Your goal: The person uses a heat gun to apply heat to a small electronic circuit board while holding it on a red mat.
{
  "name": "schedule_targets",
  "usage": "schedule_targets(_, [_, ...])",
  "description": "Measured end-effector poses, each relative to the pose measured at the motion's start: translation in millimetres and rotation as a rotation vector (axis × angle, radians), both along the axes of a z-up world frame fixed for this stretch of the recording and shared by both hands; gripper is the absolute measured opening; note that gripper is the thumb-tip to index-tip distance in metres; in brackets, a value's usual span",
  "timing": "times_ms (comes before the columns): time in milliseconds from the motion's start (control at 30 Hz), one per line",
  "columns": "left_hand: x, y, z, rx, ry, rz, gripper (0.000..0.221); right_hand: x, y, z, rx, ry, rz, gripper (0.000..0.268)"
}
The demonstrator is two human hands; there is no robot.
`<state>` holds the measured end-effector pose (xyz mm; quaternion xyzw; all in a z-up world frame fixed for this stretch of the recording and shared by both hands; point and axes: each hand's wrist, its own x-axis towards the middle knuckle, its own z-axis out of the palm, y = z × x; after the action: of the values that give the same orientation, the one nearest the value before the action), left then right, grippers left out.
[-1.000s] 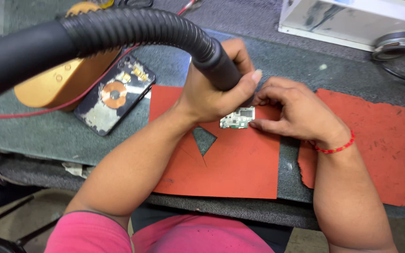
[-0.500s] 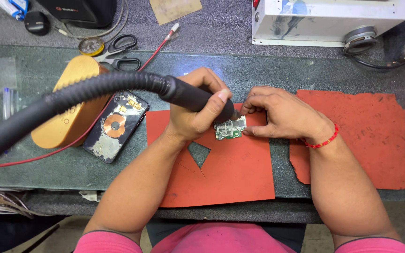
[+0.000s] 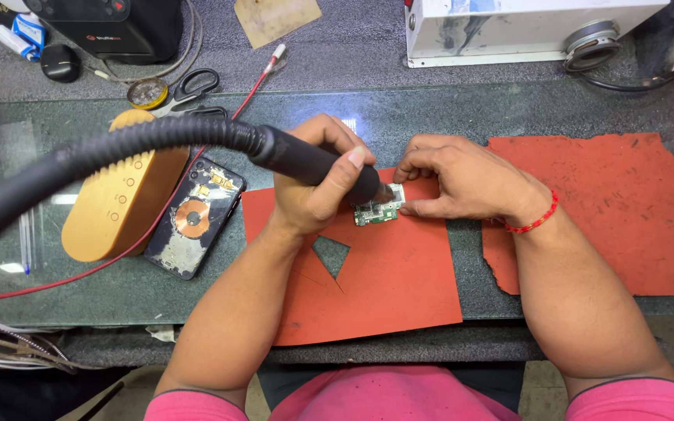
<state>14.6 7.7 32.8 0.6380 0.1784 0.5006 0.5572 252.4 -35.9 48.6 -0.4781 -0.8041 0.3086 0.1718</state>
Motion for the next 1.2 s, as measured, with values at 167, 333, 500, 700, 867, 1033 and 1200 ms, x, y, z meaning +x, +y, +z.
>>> schedule_targets(167, [-2.0,1.9,2.4,-0.042,0.046,-0.066,0.013,2.7,-0.6,-2.8,-0.001,0.011,-0.024,0.035])
schedule_targets(333, [-1.2,2.9,1.9,-0.002,0.036,0.079,0.015,-0.6,0.7,-1.2,0.007,-0.012,-0.017,0.037])
schedule_targets(500, [-1.0,0.7,3.1,-0.026,0.016,-0.036,0.015,1.3,0.2,-3.4,0.01,0.004,-0.012,0.036])
schedule_targets(700, [-0.9,-0.5,4.7,-0.075,0.035,-0.029,0.016,0.7,0.9,-3.4,-0.009,0.006,-0.027,0.037])
schedule_targets(867, [0.3,-1.9,1.1,-0.039,0.033,0.059,0.015,-0.7,0.6,-2.9,0.005,0.006,-0.021,0.037])
schedule_targets(1033, [0.6,-1.1,0.1,-0.096,-0.028,-0.051,0.013,-3.6,-0.1,-3.5,0.096,-0.012,0.004,0.035])
schedule_targets(1200, [-3.1,0.4,1.6,-0.04,0.041,0.01,0.012,-3.6,-0.5,-4.1,0.085,-0.015,-0.003,0.036])
